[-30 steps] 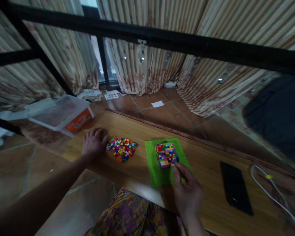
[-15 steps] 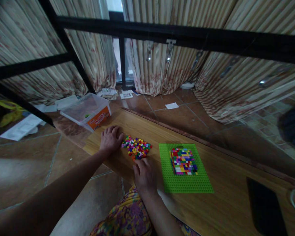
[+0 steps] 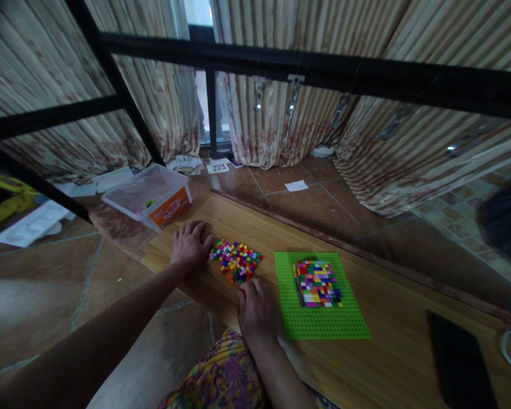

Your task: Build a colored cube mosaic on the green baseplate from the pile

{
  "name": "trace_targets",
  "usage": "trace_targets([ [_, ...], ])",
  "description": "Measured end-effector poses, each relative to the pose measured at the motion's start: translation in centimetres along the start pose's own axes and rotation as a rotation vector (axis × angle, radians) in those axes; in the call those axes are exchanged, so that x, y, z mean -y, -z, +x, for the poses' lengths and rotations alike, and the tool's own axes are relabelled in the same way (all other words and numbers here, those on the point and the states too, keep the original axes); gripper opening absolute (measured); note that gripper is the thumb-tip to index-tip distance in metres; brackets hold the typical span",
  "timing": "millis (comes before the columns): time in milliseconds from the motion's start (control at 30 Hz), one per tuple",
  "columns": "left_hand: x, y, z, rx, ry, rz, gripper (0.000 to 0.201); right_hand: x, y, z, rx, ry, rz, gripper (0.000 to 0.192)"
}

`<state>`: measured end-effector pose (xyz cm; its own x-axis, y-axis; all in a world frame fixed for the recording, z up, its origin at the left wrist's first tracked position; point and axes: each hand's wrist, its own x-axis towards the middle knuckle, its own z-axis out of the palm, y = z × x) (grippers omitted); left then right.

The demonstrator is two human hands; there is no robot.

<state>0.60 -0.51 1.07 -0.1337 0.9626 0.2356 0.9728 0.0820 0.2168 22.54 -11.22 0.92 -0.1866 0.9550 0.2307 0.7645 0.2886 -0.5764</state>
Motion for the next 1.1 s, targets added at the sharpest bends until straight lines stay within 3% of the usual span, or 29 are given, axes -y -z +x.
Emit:
trace_targets([
  [167, -0.1, 0.2, 0.1, 0.022, 0.006, 0.009, 0.052, 0.2, 0.9, -1.0, -0.083, -0.051, 0.104, 0.018],
  [333, 0.0, 0.2, 0.4, 0.014, -0.002, 0.025, 0.056, -0.4, 4.8, -2.6, -0.192, -0.198, 0.254, 0.016],
  [500, -0.1, 0.3, 0.6, 0.048, -0.015, 0.049, 0.059, -5.4, 10.1, -5.6, -0.411, -0.355, 0.243, 0.019],
  [633, -0.2, 0.5, 0.7, 0.046, -0.009, 0.042, 0.061, -9.7, 13.1, -5.9, -0.509, -0.480, 0.176, 0.023],
  [767, -0.2, 0.6, 0.8, 0.066, -0.010, 0.045, 0.062, -11.3, 13.4, -4.5, -0.532, -0.556, 0.219, 0.027],
  [1100, -0.2, 0.4, 0.9, 0.037, -0.018, 0.045, 0.058, -10.8, 12.5, -2.7, -0.475, -0.575, 0.105, 0.036],
])
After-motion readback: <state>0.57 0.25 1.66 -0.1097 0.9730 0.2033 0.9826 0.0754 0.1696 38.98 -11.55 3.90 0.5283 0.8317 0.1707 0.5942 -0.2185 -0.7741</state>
